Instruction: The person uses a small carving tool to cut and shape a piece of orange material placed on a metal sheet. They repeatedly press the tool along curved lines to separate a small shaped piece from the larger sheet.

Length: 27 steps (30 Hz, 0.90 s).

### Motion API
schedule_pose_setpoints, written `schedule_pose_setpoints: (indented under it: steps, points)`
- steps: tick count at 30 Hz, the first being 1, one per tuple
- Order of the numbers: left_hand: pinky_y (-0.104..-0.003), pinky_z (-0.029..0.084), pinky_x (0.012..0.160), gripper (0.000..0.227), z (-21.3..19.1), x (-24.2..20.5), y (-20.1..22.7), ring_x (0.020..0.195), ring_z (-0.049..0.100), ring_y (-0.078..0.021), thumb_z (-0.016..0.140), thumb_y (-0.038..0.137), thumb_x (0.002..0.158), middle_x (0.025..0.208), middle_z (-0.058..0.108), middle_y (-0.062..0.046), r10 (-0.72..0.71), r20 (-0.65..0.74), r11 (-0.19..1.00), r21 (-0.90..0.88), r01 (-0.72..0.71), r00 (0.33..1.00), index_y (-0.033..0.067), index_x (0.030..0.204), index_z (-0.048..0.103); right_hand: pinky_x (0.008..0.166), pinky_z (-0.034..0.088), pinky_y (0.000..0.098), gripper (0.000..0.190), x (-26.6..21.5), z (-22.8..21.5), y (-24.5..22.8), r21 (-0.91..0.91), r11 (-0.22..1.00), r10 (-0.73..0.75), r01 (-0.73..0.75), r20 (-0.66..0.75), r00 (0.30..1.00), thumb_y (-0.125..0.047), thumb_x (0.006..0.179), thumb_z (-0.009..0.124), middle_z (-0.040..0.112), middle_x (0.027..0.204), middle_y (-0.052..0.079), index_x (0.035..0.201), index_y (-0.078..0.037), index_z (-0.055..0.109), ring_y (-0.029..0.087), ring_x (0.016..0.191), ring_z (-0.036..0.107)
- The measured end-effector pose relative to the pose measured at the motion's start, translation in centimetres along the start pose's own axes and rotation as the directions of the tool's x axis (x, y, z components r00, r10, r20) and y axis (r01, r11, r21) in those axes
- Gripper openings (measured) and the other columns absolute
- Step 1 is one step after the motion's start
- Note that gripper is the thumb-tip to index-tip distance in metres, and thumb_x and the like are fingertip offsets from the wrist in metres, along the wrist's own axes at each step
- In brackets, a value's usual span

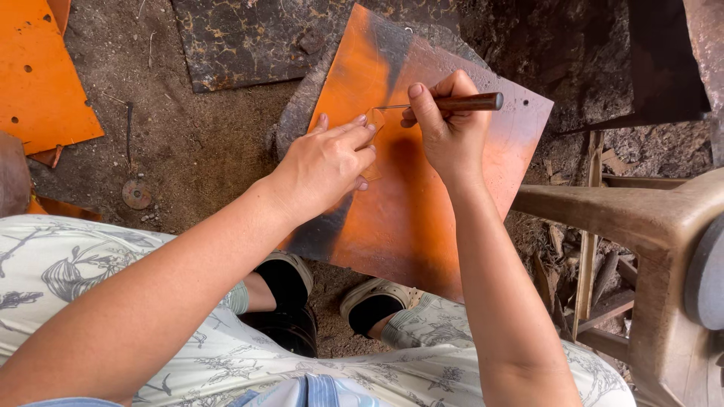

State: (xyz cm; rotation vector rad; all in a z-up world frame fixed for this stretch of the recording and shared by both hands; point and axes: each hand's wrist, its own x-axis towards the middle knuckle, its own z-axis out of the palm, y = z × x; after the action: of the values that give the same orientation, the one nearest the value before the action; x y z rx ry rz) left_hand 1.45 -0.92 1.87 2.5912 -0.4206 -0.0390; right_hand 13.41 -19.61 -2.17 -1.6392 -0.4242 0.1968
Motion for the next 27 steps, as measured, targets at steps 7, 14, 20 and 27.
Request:
schedule_pose_setpoints:
  steps: [7, 14, 20, 27]
  points:
    - [-0.062, 0.046, 0.104, 0.037, -0.2, 0.2, 0.1, 0.136, 0.052, -0.0313, 0.085, 0.019, 0.069, 0.134, 0.062, -0.016, 0.010, -0.002, 1.000, 0.005, -0.010, 1.000, 0.0027, 0.100, 0.071, 0.061, 0.061, 0.0276, 0.032, 0.1, 0.5, 0.1, 0.013, 1.000, 0.011, -0.011, 0.000, 1.000, -0.011, 0.105, 0.073, 0.066, 0.078, 0.005, 0.086, -0.005, 0.048, 0.012, 0.071, 0.071]
    - [-0.062, 0.049, 0.100, 0.035, -0.2, 0.0, 0.0, 0.132, 0.055, -0.0325, 0.086, 0.020, 0.069, 0.123, 0.065, -0.014, 0.031, -0.022, 0.999, 0.027, -0.030, 0.999, 0.0036, 0.096, 0.072, 0.070, 0.053, 0.0323, 0.032, 2.0, 0.5, -1.0, -0.286, 0.850, -0.380, 0.443, 0.250, 0.891, -0.006, 0.115, 0.061, 0.067, 0.085, 0.011, 0.085, -0.002, 0.050, 0.022, 0.078, 0.065]
    - [-0.061, 0.050, 0.102, 0.033, -0.6, 0.2, 0.2, 0.131, 0.057, -0.0301, 0.086, 0.023, 0.069, 0.112, 0.066, -0.009, 0.006, 0.027, 0.998, 0.066, -0.008, 1.000, 0.0059, 0.093, 0.072, 0.054, 0.052, 0.0263, 0.034, 3.1, 3.3, 0.0, -0.008, 1.000, 0.005, -0.004, 0.127, 0.992, -0.004, 0.109, 0.056, 0.056, 0.071, 0.002, 0.079, -0.006, 0.041, 0.013, 0.070, 0.072]
    - [-0.060, 0.049, 0.101, 0.030, -0.4, 0.2, 0.1, 0.130, 0.057, -0.0291, 0.086, 0.024, 0.070, 0.112, 0.065, -0.010, -0.008, 0.044, 0.998, 0.062, 0.005, 0.999, 0.0061, 0.090, 0.073, 0.060, 0.050, 0.0282, 0.032, 1.8, 3.0, 0.6, 0.128, 0.991, -0.055, 0.044, 0.078, 0.995, -0.001, 0.110, 0.052, 0.051, 0.071, 0.004, 0.081, -0.005, 0.039, 0.014, 0.066, 0.062]
